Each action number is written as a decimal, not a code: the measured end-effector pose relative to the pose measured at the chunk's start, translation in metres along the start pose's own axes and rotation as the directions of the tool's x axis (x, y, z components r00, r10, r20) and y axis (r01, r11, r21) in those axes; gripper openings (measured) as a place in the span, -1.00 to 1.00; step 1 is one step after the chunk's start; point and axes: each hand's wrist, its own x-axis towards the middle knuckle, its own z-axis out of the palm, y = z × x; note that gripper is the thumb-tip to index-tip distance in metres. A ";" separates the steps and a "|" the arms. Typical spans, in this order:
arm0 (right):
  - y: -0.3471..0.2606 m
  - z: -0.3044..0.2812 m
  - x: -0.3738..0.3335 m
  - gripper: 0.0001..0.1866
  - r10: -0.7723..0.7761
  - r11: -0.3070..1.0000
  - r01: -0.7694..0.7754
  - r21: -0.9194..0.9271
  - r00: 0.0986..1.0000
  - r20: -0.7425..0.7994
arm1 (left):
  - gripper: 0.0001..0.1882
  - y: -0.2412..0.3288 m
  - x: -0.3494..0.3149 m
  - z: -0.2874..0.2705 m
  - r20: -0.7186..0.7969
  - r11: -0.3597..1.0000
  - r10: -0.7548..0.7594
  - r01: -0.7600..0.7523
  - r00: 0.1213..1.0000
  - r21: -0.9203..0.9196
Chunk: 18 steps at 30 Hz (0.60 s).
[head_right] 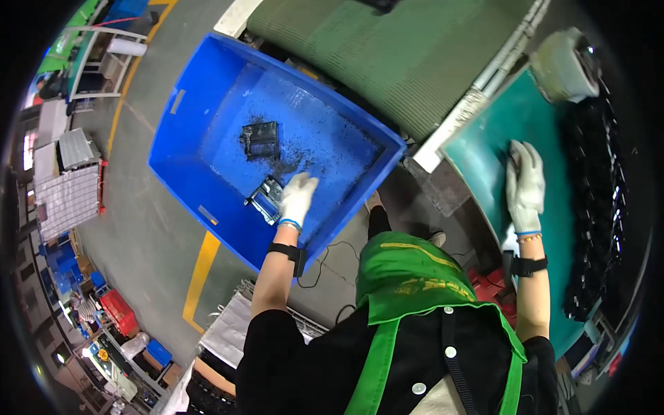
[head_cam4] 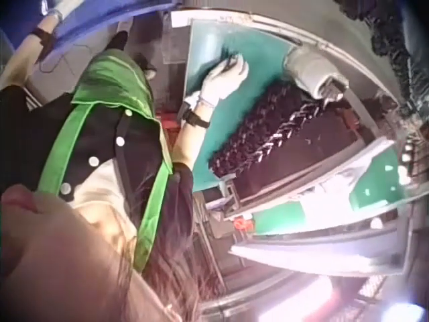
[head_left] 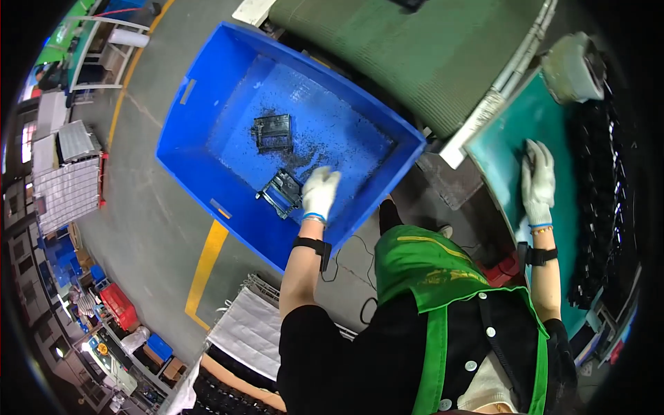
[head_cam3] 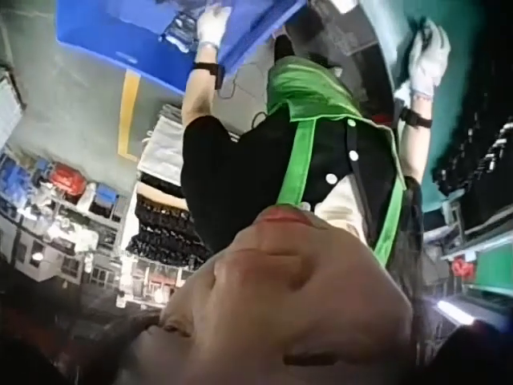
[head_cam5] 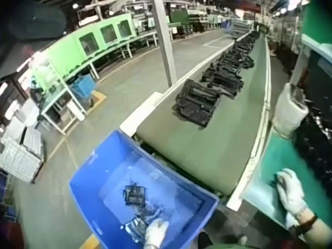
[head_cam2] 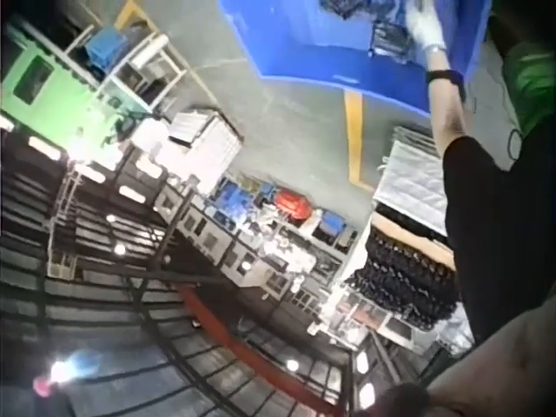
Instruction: The person picks up plastic frames from a conveyor belt, trims them with shears, and places them into a blue bin. After finishing several frames, the person gathers a stack of them and arranges them into a large metal crate.
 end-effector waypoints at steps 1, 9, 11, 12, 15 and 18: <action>-0.001 0.006 0.000 -0.55 -0.013 1.000 0.012 -0.027 0.999 -0.030 | -0.43 -0.045 0.022 -0.006 -0.017 0.997 -0.078 0.079 0.997 0.019; 0.061 0.008 -0.023 -0.58 -0.002 0.990 0.006 -0.139 1.000 0.025 | -0.12 -0.201 0.111 -0.009 -0.081 0.763 -0.643 0.630 0.761 -0.146; 0.061 0.001 -0.023 -0.60 0.024 0.993 -0.020 -0.116 0.999 0.033 | -0.09 -0.226 0.126 -0.002 -0.173 0.726 -0.688 0.669 0.704 -0.162; 0.067 0.001 -0.029 -0.60 0.030 0.992 -0.025 -0.126 0.999 0.042 | -0.08 -0.237 0.131 0.002 -0.226 0.709 -0.704 0.685 0.674 -0.166; 0.075 -0.005 -0.034 -0.59 0.131 0.987 -0.131 -0.097 0.991 -0.005 | -0.14 -0.257 0.136 0.021 -0.252 0.710 -0.698 0.604 0.670 -0.360; 0.077 -0.004 -0.032 -0.60 0.192 0.973 -0.188 -0.132 0.981 0.017 | -0.21 -0.271 0.137 0.035 -0.227 0.662 -0.702 0.500 0.675 -0.558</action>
